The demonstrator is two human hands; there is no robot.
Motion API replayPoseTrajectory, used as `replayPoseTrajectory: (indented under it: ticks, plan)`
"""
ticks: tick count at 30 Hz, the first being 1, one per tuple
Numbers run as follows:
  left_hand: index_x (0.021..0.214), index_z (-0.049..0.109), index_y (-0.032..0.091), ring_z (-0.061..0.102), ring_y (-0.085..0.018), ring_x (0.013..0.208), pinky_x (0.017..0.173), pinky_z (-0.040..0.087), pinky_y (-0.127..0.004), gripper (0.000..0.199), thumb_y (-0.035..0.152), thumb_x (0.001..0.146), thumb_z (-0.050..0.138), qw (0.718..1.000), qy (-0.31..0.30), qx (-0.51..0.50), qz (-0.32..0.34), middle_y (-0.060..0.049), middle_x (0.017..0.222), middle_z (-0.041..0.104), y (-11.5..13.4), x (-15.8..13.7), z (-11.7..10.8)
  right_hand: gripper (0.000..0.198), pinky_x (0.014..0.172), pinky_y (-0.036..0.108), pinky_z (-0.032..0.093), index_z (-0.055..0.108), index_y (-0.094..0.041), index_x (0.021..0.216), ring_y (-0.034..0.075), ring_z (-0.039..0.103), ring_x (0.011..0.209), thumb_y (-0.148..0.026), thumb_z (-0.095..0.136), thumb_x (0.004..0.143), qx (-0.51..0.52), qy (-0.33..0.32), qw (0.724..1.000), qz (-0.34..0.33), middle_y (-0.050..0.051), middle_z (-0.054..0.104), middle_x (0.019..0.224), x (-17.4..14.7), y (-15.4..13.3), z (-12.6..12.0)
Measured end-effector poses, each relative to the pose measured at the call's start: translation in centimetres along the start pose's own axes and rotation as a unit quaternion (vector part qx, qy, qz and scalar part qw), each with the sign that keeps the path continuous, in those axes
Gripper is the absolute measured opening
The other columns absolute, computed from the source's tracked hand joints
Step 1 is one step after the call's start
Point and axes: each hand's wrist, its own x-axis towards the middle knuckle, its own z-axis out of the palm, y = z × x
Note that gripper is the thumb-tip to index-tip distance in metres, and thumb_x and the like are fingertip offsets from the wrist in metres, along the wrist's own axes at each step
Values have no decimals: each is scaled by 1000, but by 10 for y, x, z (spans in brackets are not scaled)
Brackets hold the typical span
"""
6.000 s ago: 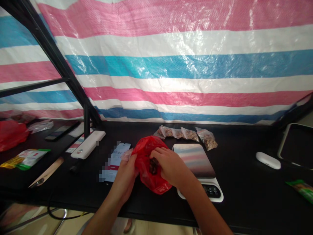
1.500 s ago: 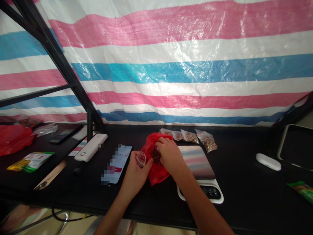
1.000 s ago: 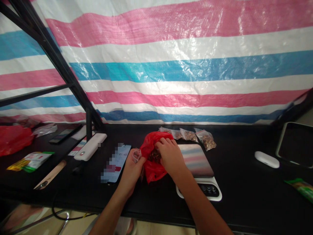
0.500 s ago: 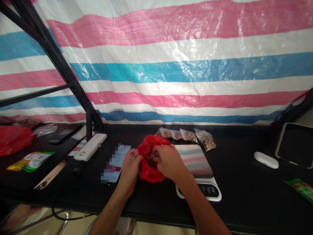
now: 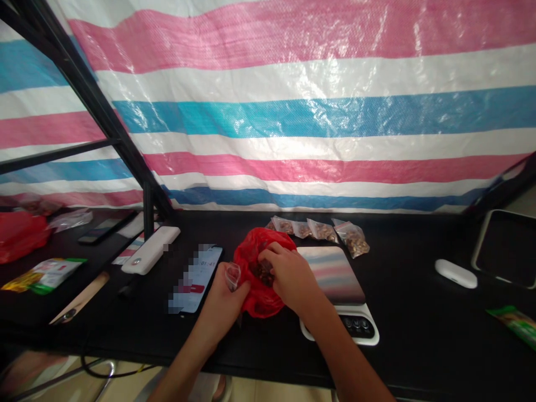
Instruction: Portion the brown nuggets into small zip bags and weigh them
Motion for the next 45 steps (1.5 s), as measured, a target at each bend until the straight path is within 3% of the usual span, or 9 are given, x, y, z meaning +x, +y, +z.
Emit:
replayPoseTrajectory:
  ticks: [4, 8, 19, 26, 32, 37, 41, 45]
  plan:
    - [87, 50, 21, 58, -14, 66, 65, 48, -27, 24, 21, 72, 68, 996, 27, -77, -24, 4, 75, 59, 1, 7, -4, 44, 89, 32, 42, 69, -24, 113, 22, 65, 104, -1, 58, 77, 6, -14, 1000, 11, 4, 70, 118, -2, -3, -2]
    - [90, 52, 21, 58, -13, 69, 69, 49, -27, 25, 24, 71, 68, 993, 16, -115, -38, 4, 78, 59, 5, 4, -8, 35, 89, 33, 44, 69, -23, 118, 24, 67, 104, -13, 63, 84, 28, -22, 998, 46, 6, 73, 117, -4, -6, -3]
    - [84, 56, 21, 55, -12, 67, 66, 47, -24, 18, 21, 69, 66, 992, -12, -126, -21, 5, 74, 57, 12, 5, -12, 35, 83, 30, 45, 68, -24, 115, 22, 69, 99, -9, 64, 83, 89, 25, 993, 77, 4, 76, 110, -4, -15, 1]
    - [82, 54, 22, 53, -14, 66, 65, 45, -25, 12, 22, 74, 63, 995, 43, -23, 85, 5, 72, 55, 0, 16, -11, 34, 90, 32, 49, 67, -23, 117, 22, 70, 103, -9, 60, 87, 144, 65, 983, 89, 4, 76, 113, -2, -9, 2]
    - [80, 53, 22, 50, -14, 64, 64, 41, -26, 11, 19, 78, 63, 991, 67, 21, 111, 5, 70, 53, 1, 16, -11, 37, 97, 40, 50, 67, -24, 122, 26, 69, 110, -11, 58, 89, 135, 104, 979, 115, 7, 74, 121, -2, -2, -1]
    - [79, 54, 22, 51, -15, 65, 64, 41, -27, 15, 26, 81, 68, 989, 62, 54, 123, 4, 71, 54, 2, 14, -8, 36, 102, 40, 49, 67, -23, 121, 23, 67, 113, -11, 58, 89, 173, 132, 973, 81, 7, 72, 124, -2, -7, -4]
    - [79, 55, 22, 54, -16, 69, 66, 42, -28, 13, 27, 86, 65, 988, 18, 73, 133, 1, 75, 58, 0, 14, -5, 39, 102, 38, 49, 67, -23, 122, 22, 65, 113, -8, 55, 88, 200, 134, 971, 6, 7, 71, 124, -6, -23, -7]
    - [87, 56, 21, 59, -18, 80, 74, 45, -29, 14, 21, 80, 69, 988, -8, 57, 141, 0, 85, 60, -2, 13, 0, 44, 102, 43, 48, 69, -25, 124, 25, 62, 114, -4, 51, 90, 114, 119, 983, -85, 8, 68, 131, -10, -34, -10]
